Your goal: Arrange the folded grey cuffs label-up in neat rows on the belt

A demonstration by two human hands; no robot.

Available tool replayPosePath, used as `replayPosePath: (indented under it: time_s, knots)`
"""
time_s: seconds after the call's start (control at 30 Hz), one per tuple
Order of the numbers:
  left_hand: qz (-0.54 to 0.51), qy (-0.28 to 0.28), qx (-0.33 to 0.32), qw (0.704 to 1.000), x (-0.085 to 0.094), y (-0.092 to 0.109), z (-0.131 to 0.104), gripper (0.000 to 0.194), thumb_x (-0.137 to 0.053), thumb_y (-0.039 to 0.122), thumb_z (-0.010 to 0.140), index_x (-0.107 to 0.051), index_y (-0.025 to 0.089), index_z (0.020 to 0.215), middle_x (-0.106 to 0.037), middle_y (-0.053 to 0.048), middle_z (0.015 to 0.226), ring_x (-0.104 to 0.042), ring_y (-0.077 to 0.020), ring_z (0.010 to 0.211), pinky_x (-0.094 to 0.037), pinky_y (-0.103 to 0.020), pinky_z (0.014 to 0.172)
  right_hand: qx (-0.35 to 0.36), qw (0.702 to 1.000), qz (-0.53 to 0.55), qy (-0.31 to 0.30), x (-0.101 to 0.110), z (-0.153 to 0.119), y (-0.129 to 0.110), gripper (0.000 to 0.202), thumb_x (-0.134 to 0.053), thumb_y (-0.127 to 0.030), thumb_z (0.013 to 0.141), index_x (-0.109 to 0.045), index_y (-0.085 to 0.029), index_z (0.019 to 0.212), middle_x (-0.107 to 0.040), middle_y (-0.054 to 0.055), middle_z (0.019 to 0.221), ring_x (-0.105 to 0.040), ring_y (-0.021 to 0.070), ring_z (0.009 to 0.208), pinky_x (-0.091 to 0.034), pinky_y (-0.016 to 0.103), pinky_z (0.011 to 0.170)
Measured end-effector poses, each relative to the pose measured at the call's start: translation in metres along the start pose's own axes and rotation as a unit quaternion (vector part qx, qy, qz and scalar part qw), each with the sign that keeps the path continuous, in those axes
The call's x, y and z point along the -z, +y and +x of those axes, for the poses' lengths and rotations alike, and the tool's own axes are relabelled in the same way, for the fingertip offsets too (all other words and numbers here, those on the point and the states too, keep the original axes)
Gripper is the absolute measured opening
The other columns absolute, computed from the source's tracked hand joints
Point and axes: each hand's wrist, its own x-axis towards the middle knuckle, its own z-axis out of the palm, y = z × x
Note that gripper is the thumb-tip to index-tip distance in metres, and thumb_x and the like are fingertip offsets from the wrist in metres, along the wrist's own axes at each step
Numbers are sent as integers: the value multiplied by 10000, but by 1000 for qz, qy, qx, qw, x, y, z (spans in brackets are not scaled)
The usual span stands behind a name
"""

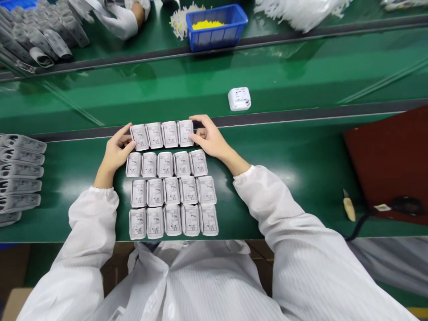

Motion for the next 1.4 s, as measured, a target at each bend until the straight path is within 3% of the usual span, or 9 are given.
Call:
replayPosePath:
  time_s: [0.1,0.2,0.33,0.43,0.63,1.2,1.3,1.4]
  knots:
    - [2,1,0,1000,0,1,0,763,-803,610,965,-634,251,1616,-878,-107,1174,-767,-187,893,-597,-328,804,-11,1000,-3,-5,0,0,-1,643,-813,-679,947,-568,-304,1407,-552,-47,845,-556,152,630,-530,336,592]
    - [5,3,-2,1000,1,3,-1,778,-800,629,966,-629,244,1620,-877,-119,1196,-775,-194,910,-610,-337,828,-22,1000,-9,-4,0,0,0,642,-811,-666,949,-566,-303,1418,-571,-51,816,-573,157,622,-555,340,611]
    - [7,2,-3,1000,2,5,-1,790,-799,649,964,-630,244,1620,-876,-118,1194,-784,-207,927,-614,-348,833,-30,999,-29,14,-1,2,4,584,-754,-672,983,-584,-309,1408,-735,40,1158,-620,137,645,-600,356,650]
    - [7,2,-3,1000,2,5,-1,787,-801,648,964,-632,248,1620,-875,-113,1198,-787,-214,929,-613,-356,829,-26,999,-47,9,-1,3,7,595,-723,-698,998,-589,-322,1437,-721,86,1387,-640,132,662,-623,374,679]
    - [2,-4,4,1000,2,7,-2,799,-804,652,960,-626,252,1628,-874,-120,1224,-787,-212,955,-609,-353,848,-11,998,-62,-5,1,2,13,748,-742,-788,951,-574,-345,1530,-720,78,1324,-619,141,682,-601,353,661]
    - [2,-4,2,1000,2,2,1,810,-813,677,934,-638,264,1607,-879,-109,1184,-772,-197,885,-588,-346,786,-22,998,-54,-14,1,1,7,681,-745,-793,933,-617,-323,1410,-719,66,1290,-610,151,700,-549,352,642]
    - [8,-1,-6,1000,2,1,2,843,-829,709,906,-649,255,1593,-877,-109,1153,-784,-218,942,-590,-346,794,-18,998,-64,20,-2,6,6,674,-759,-806,915,-647,-342,1391,-659,69,1276,-565,146,680,-555,379,629]
    - [16,6,-15,1000,3,0,3,875,-841,743,879,-665,242,1574,-872,-105,1116,-785,-232,963,-596,-350,806,9,993,-46,109,-10,7,-26,616,-741,-828,913,-668,-328,1265,-590,58,1120,-482,138,649,-532,372,575]
